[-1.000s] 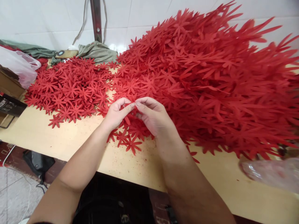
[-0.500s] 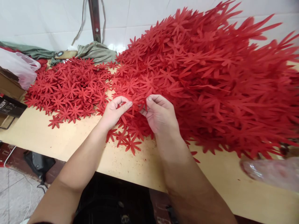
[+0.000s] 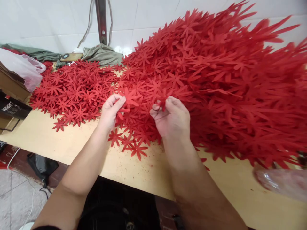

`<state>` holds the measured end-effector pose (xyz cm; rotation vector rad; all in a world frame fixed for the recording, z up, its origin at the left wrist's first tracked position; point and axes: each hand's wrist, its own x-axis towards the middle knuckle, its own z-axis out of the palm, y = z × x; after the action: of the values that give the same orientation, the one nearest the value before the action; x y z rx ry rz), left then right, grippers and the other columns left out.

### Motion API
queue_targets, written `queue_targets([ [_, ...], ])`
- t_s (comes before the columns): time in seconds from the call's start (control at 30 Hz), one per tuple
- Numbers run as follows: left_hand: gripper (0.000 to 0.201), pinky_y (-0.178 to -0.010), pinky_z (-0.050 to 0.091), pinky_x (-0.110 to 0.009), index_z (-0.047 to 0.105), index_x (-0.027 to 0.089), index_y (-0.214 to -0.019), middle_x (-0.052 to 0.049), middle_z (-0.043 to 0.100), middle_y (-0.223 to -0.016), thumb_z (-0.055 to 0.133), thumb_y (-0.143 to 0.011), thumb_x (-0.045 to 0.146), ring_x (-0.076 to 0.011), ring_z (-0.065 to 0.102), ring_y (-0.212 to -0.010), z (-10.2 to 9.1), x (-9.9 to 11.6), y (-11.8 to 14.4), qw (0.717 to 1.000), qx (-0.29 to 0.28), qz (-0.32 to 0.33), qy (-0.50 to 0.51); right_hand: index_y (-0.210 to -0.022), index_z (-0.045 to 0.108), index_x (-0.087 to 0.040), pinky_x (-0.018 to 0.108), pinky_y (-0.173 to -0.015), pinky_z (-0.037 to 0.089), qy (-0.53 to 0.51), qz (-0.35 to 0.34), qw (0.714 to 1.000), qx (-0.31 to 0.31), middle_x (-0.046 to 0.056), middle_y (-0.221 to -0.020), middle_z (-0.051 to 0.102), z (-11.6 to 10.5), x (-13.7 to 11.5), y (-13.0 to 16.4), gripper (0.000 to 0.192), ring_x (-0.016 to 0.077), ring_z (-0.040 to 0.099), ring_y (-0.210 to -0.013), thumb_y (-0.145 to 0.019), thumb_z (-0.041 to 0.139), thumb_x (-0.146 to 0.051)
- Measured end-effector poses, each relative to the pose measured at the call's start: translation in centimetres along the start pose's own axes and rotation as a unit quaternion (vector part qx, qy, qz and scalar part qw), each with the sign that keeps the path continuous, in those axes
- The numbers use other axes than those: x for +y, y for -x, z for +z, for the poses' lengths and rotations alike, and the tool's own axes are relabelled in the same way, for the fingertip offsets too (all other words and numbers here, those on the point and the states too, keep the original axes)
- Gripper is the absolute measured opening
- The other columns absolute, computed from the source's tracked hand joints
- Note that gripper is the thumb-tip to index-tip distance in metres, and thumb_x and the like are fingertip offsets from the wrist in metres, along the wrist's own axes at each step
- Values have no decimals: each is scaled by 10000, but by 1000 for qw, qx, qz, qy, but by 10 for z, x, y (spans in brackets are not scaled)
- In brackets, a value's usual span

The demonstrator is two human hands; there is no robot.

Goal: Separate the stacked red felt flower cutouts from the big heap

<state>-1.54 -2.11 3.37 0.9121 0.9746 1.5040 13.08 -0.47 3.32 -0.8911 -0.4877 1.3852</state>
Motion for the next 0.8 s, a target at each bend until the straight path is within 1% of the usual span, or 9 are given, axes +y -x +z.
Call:
queue_targets([
  [0.1,345,-560,410,-155,515,170,-660,61,544,-621,738,-612,429,-33,475,-545,2,-8,-2,999,-22,11,-35,-676,449,-197,180,-464,444,-3,40,999,-34,-74,-556,507,6,0,5,159,56,503,-481,-725,600,-187],
  [0.2,328,-637,432,-174,537,163,-685,48,585,-681,739,-614,412,-45,508,-604,4,-14,-3,998,-30,11,-52,-671,439,-204,204,-457,445,-10,64,997,-50,-55,-583,519,8,0,5,244,73,503,-496,-757,607,-358],
  [0.27,310,-648,428,-181,543,161,-695,47,588,-682,737,-621,391,-48,509,-607,4,-15,-3,998,-29,12,-54,-669,439,-208,207,-430,423,-17,79,995,-65,-46,-588,519,8,0,3,322,78,488,-490,-750,598,-476],
  [0.3,299,-647,424,-182,544,160,-692,48,585,-673,735,-625,380,-49,507,-603,4,-15,-3,998,-29,12,-56,-672,444,-209,202,-421,412,-21,85,993,-75,-47,-586,516,7,0,3,340,76,480,-487,-731,614,-497],
  [0.37,280,-639,416,-180,544,157,-682,49,579,-653,731,-633,360,-49,502,-594,4,-14,-3,998,-32,6,-61,-681,460,-206,183,-424,405,-21,88,991,-95,-61,-586,516,6,2,2,335,61,478,-488,-665,698,-440],
  [0.47,252,-641,419,-179,554,156,-695,45,591,-668,722,-645,338,-51,513,-604,4,-14,-2,998,-32,-6,-59,-705,483,-197,161,-477,439,6,69,992,-108,-82,-603,555,3,6,2,331,41,514,-506,-562,780,-231],
  [0.53,234,-678,435,-185,565,156,-717,41,604,-696,712,-656,328,-58,536,-644,4,-15,-3,998,-31,0,-52,-719,500,-193,169,-513,470,31,54,994,-88,-82,-606,586,1,9,3,314,44,546,-513,-550,761,-148],
  [0.63,213,-693,443,-185,564,157,-714,46,603,-698,698,-667,317,-54,541,-651,3,-17,-4,999,-20,15,-47,-684,516,-179,181,-519,485,65,27,996,-62,-67,-587,604,0,10,4,227,56,573,-513,-607,729,-188],
  [0.8,210,-602,418,-163,537,159,-679,66,561,-620,685,-680,308,-33,498,-554,3,-14,-6,999,10,9,-42,-605,526,-166,168,-473,448,135,-38,987,-83,-49,-542,577,-2,10,6,262,50,540,-479,-678,707,-339],
])
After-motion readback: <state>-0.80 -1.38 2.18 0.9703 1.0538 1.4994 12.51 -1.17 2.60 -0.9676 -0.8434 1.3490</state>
